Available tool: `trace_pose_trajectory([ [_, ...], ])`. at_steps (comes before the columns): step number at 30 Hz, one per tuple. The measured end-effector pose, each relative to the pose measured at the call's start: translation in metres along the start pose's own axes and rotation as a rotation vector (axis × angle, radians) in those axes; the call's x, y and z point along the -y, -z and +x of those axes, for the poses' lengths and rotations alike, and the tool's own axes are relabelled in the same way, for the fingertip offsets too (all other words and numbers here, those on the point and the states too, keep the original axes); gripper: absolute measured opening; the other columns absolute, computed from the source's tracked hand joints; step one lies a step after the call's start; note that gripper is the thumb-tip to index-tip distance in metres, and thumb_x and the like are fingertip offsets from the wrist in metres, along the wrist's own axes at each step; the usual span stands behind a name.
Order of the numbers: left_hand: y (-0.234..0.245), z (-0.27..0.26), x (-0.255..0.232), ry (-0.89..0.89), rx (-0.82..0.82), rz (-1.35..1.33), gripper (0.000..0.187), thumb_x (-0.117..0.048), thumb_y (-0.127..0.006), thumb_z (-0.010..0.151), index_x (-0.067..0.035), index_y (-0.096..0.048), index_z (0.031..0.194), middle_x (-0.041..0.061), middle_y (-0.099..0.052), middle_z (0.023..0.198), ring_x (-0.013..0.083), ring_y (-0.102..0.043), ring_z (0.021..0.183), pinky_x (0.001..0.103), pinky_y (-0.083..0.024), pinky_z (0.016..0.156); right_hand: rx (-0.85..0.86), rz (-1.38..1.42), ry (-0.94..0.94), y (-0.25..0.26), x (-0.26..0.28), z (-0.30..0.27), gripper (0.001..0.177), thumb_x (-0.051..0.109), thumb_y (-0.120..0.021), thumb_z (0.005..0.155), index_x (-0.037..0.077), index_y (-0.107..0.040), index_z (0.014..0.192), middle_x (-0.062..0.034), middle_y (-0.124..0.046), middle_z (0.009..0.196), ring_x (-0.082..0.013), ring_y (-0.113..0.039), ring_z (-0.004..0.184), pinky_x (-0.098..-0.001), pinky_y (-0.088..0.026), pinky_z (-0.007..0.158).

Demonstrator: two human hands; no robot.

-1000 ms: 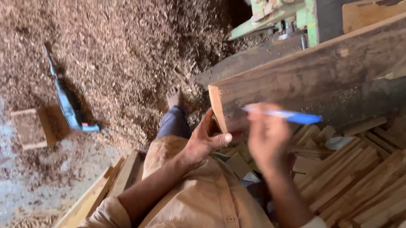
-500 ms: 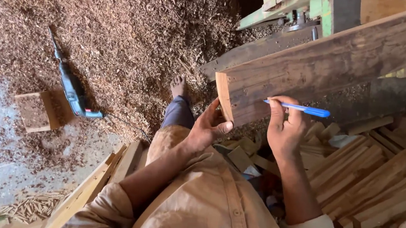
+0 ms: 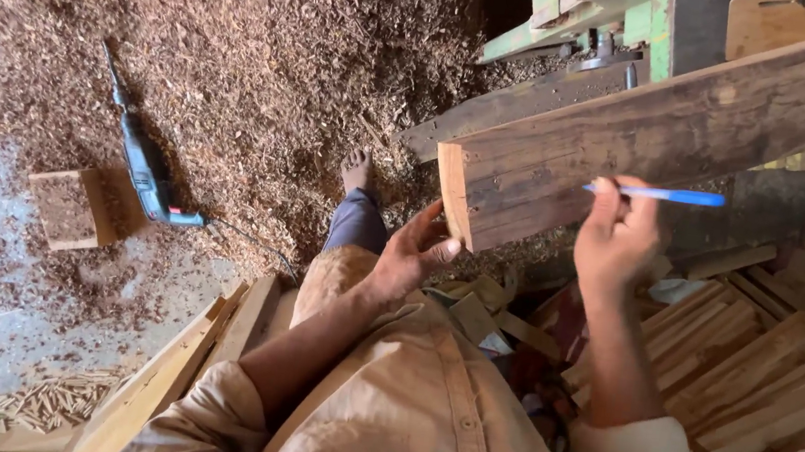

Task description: Marking and cutting a large wooden board with a circular saw in a workshop.

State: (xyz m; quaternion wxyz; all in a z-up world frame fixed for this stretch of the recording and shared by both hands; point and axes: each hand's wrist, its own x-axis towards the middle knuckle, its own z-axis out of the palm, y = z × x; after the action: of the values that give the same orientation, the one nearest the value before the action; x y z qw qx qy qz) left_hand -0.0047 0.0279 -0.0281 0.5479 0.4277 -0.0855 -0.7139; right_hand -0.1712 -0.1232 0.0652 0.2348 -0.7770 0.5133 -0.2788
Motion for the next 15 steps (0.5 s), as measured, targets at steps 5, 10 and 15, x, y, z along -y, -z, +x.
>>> trace_pose_trajectory([
  [5,-0.001,0.005,-0.01,0.021,-0.025,0.004,0.099,-0.041,-0.076,0.086,-0.005,-0.022,0.162,0.021,-0.059,0.142,0.0292,-0.06,0.125,0.043,-0.054,0.1,-0.008,-0.01,0.301,-0.017,0.056,-0.006,0.011,0.011,-0.06,0.109,0.001,-0.062,0.106,-0.014,-0.069,0.094,-0.0261,-0.069,0.088,-0.0375,-0.057,0.079],
  [10,0.013,-0.001,-0.007,0.02,-0.059,0.199,0.096,-0.048,-0.071,0.088,-0.002,-0.028,0.161,0.02,-0.062,0.139,0.0277,-0.063,0.113,0.04,-0.058,0.089,-0.082,-0.141,-0.04,0.0,-0.014,0.01,0.011,0.012,-0.069,0.107,0.001,-0.069,0.104,-0.0113,-0.067,0.08,-0.0259,-0.064,0.068,-0.0389,-0.05,0.064],
  [15,0.03,0.011,0.019,0.026,-0.096,0.125,0.09,-0.045,-0.071,0.09,0.0,-0.031,0.157,0.017,-0.064,0.135,0.0224,-0.067,0.106,0.036,-0.059,0.083,0.014,-0.055,0.237,-0.013,0.062,-0.01,0.008,0.01,-0.063,0.106,0.005,-0.066,0.101,-0.0113,-0.068,0.084,-0.0254,-0.068,0.074,-0.0374,-0.053,0.07],
])
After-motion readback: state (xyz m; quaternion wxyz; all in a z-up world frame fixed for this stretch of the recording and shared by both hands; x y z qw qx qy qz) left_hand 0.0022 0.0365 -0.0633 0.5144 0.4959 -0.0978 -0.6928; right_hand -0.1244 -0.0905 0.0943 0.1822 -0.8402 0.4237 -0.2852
